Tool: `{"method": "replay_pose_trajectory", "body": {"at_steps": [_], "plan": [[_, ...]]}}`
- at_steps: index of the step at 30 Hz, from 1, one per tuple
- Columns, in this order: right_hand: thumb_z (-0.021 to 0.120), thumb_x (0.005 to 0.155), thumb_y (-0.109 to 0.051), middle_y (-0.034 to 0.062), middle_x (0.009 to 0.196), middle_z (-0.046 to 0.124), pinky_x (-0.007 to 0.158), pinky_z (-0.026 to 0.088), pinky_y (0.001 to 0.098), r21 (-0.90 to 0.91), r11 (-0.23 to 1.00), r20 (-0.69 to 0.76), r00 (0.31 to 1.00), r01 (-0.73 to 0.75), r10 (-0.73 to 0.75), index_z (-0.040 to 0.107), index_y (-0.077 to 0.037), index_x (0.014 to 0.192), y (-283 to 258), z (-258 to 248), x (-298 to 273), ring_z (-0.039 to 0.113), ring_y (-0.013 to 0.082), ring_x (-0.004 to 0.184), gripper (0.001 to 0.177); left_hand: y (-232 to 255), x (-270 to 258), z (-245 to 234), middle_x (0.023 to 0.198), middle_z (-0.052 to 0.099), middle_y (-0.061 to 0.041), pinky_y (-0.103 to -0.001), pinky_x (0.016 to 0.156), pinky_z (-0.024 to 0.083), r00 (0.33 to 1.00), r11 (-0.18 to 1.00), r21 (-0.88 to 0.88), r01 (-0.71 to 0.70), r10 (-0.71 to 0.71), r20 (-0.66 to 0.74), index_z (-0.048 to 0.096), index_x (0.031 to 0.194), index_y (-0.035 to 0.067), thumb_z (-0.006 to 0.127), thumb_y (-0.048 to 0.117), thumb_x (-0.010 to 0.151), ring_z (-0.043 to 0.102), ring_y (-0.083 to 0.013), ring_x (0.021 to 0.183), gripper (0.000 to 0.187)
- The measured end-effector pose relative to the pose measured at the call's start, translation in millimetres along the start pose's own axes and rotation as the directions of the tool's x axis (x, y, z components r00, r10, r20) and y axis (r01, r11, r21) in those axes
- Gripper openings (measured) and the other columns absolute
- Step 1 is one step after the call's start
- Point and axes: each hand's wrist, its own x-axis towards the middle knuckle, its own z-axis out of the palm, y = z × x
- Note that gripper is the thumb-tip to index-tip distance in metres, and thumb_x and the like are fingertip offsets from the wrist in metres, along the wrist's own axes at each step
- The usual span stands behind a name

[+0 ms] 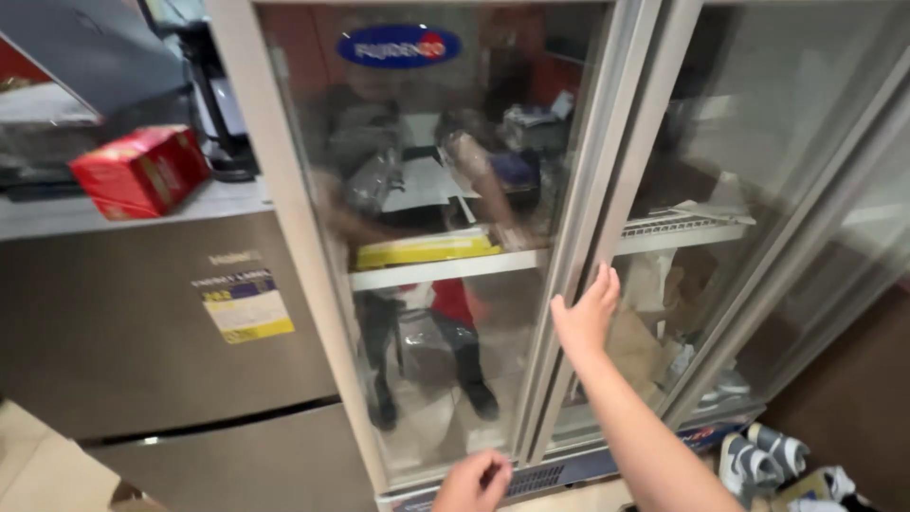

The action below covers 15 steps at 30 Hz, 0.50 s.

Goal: Sorting various pens and markers, cleaning a desk surface with a cloth, and checking items in a chiller.

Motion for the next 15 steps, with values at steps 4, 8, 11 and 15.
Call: {"method": "replay_pose_trajectory", "body": {"at_steps": [4,8,11,15], "plan": [[0.071,0.079,-0.01,0.0289,0.164,0.021,0.126,0.025,0.0501,0.17,0.984,-0.109,0.994,0.045,-0.027,0.02,0.002,0.16,11.1,29.2,18.2,0.025,0.0476,0.153,0.096,108.1,70.1,24.2,0.077,0.069,-0.004,-0.027,0.063,0.053,0.978,0.999,0.026,-0.019,0.024,-0.208,0.071,0.096,0.007,0.071,0.018,0.092,0.065,-0.012,0.068,0.012],[0.068,0.074,-0.004,0.0281,0.168,0.015,0.127,0.02,0.0508,0.182,0.983,-0.106,0.994,-0.013,0.033,0.017,-0.001,0.162,-1.6,33.5,9.6,0.018,0.0476,0.155,0.102,146.1,111.2,54.9,0.09,0.071,-0.011,-0.034,0.07,0.054,0.911,0.994,0.092,-0.055,0.088,-0.404,0.07,0.099,0.004,0.067,0.013,0.091,0.069,-0.0232,0.079,0.012],[0.068,0.077,0.0,0.028,0.169,0.015,0.129,0.016,0.0526,0.135,0.991,-0.16,0.987,0.01,0.011,0.021,-0.003,0.163,5.3,44.1,3.6,0.017,0.0478,0.157,0.098,122.8,133.0,69.3,0.1,0.072,-0.015,-0.039,0.081,0.054,0.869,0.981,0.191,-0.027,0.117,-0.481,0.067,0.104,0.003,0.065,0.011,0.092,0.069,-0.0308,0.093,0.014],[0.061,0.078,0.002,0.0286,0.169,0.023,0.129,0.02,0.0525,0.365,0.931,-0.048,0.999,0.022,-0.004,0.022,-0.003,0.164,-1.0,-5.9,-29.4,0.023,0.0472,0.158,0.094,135.8,125.1,72.1,0.112,0.07,-0.018,-0.04,0.092,0.052,0.839,0.965,0.259,-0.047,0.179,-0.515,0.062,0.117,0.003,0.065,0.009,0.091,0.067,-0.0343,0.109,0.028]]}}
